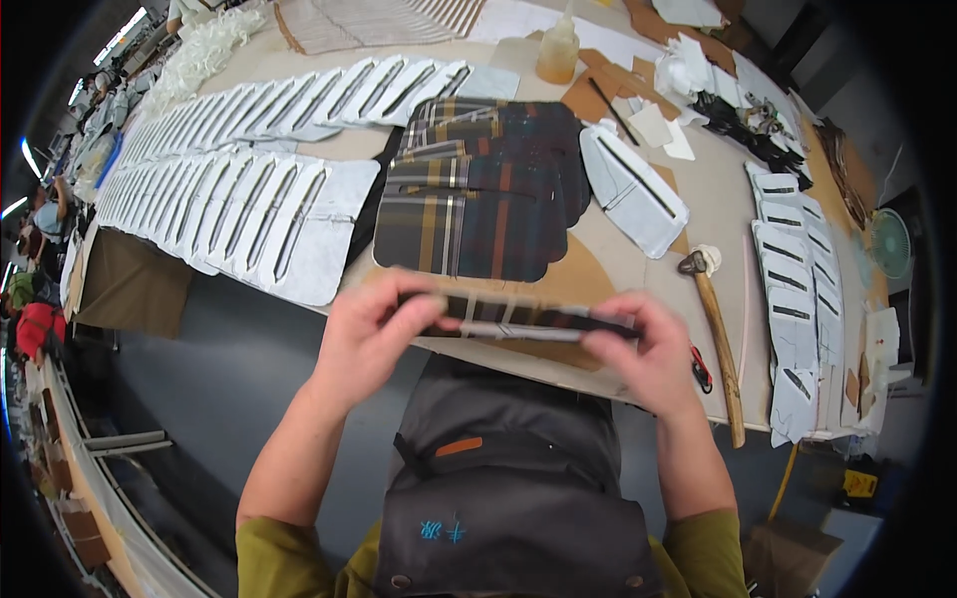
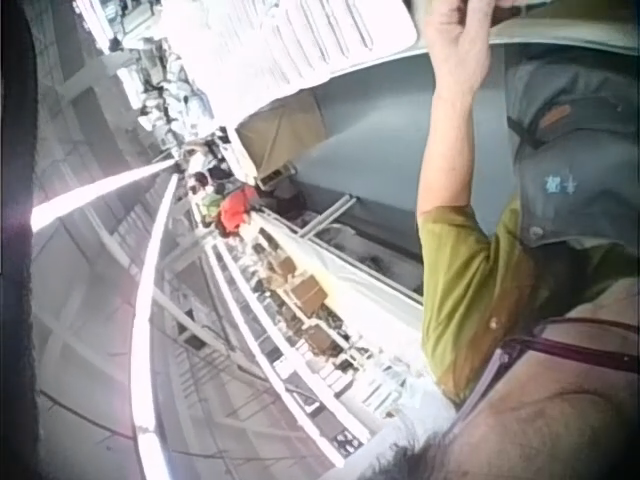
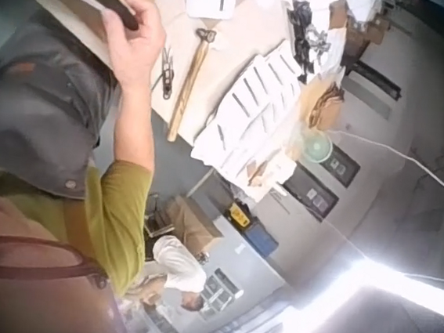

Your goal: The recorder is assembling leather pouch components by folding edges and using a hammer to flatten the seams.

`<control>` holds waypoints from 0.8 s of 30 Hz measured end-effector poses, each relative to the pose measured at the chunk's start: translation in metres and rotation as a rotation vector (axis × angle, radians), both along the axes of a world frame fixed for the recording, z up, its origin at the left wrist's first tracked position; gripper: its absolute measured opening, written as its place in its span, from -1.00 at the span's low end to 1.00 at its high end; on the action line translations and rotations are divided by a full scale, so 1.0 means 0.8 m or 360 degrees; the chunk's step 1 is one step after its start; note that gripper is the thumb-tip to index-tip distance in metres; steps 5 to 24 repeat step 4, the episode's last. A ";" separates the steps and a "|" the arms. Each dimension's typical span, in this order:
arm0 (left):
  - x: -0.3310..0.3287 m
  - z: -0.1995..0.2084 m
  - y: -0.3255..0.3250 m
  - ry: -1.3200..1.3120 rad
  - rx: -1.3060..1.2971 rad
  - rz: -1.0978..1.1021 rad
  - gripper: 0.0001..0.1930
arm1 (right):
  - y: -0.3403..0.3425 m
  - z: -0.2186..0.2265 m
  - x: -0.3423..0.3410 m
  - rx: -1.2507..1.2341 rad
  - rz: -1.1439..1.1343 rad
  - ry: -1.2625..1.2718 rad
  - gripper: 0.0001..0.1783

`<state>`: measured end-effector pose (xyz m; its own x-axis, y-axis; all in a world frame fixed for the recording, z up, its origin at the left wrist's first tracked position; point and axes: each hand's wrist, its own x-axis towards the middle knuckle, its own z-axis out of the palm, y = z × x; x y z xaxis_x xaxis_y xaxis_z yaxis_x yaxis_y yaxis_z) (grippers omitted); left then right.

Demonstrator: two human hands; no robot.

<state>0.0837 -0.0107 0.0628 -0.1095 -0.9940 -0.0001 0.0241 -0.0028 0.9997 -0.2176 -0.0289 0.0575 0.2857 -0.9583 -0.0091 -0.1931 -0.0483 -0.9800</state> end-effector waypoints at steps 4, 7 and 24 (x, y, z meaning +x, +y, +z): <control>-0.014 -0.007 -0.063 -0.0263 -0.0003 0.0099 -0.78 | -0.058 -0.012 0.001 0.0033 -0.0135 -0.0163 -0.80; -0.014 -0.007 -0.063 -0.0263 -0.0003 0.0099 -0.78 | -0.058 -0.012 0.001 0.0033 -0.0135 -0.0163 -0.80; -0.014 -0.007 -0.063 -0.0263 -0.0003 0.0099 -0.78 | -0.058 -0.012 0.001 0.0033 -0.0135 -0.0163 -0.80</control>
